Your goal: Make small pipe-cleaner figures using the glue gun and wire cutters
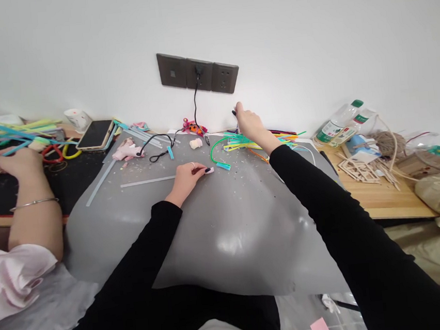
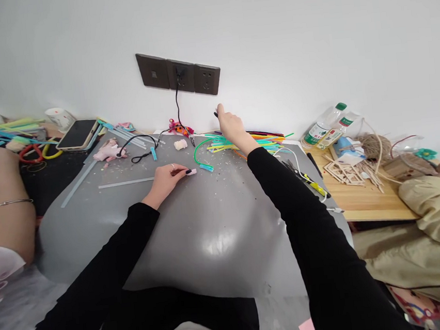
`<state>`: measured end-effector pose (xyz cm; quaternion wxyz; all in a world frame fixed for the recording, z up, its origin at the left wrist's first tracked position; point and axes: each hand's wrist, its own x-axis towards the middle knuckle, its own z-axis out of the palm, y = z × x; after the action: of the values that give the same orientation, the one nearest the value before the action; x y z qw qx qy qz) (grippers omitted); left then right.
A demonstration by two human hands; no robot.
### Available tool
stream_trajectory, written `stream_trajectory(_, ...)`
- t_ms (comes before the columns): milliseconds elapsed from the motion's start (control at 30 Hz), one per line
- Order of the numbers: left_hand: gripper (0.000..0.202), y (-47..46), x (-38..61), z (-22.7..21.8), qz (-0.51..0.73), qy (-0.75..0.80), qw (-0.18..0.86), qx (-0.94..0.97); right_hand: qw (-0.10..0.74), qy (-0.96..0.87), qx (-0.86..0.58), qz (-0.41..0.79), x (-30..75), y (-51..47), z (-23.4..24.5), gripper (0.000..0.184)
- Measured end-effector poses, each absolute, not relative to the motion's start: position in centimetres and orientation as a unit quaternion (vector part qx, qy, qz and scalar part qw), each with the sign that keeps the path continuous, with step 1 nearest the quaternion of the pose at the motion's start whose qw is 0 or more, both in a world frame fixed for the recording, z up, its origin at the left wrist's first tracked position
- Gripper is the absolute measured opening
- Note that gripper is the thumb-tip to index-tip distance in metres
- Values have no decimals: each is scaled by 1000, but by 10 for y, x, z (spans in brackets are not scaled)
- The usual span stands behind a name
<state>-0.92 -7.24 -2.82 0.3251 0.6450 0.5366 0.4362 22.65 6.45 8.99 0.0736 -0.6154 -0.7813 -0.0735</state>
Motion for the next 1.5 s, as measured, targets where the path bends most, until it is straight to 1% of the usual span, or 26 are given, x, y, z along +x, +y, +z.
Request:
stream_trajectory(300, 15, -71, -11, -27, 447, 565, 302, 625, 82, -797, -594, -73, 225, 61, 88, 42)
stream_trajectory(467, 21, -58, 0, -8, 465, 560, 256, 636, 111, -796, -591, -67, 225, 62, 88, 39)
stream_trajectory(533, 27, -44, 14, 6, 467, 535, 238, 662, 136, -800, -581, -59, 227, 62, 88, 39)
stream_trajectory(633, 48, -17, 42, 26, 462, 514, 237, 683, 173, -807, -564, -34, 230, 60, 90, 36)
stream_trajectory(667, 51, -7, 50, 31, 462, 510, 245, 683, 183, -810, -556, -19, 231, 58, 90, 34)
stream_trajectory(733, 47, 11, 64, 40, 458, 506, 280, 675, 203, -816, -541, 16, 233, 55, 92, 31)
stream_trajectory(833, 28, 31, 77, 45, 434, 487, 325, 684, 236, -812, -531, 55, 235, 52, 91, 27)
stream_trajectory(933, 17, 39, 83, 42, 450, 489, 331, 670, 266, -807, -521, 80, 239, 54, 85, 22)
stream_trajectory(1033, 5, 41, 87, 33, 468, 488, 338, 655, 309, -801, -494, 137, 245, 57, 75, 16)
stream_trajectory(1100, 6, 42, 89, 27, 483, 486, 354, 636, 330, -797, -473, 178, 250, 56, 68, 15)
stream_trajectory(1133, 8, 43, 89, 25, 497, 485, 361, 623, 329, -800, -463, 195, 254, 55, 65, 22)
stream_trajectory(1167, 8, 44, 89, 24, 515, 482, 367, 606, 317, -805, -456, 207, 258, 53, 61, 32)
stream_trajectory(1233, 9, 48, 89, 25, 558, 466, 385, 568, 267, -827, -448, 209, 267, 48, 55, 53)
stream_trajectory(1267, 10, 49, 88, 26, 578, 455, 398, 548, 235, -841, -446, 196, 272, 46, 53, 60)
stream_trajectory(1300, 10, 50, 87, 29, 597, 442, 411, 529, 204, -856, -443, 173, 277, 43, 50, 63)
stream_trajectory(1333, 10, 52, 87, 32, 614, 430, 422, 510, 174, -868, -442, 143, 281, 41, 48, 59)
stream_trajectory(1433, 17, 55, 82, 42, 657, 404, 426, 473, 112, -886, -449, 40, 292, 38, 45, 35)
stream_trajectory(1500, 23, 56, 76, 51, 674, 393, 418, 465, 90, -877, -471, -9, 297, 39, 45, 33)
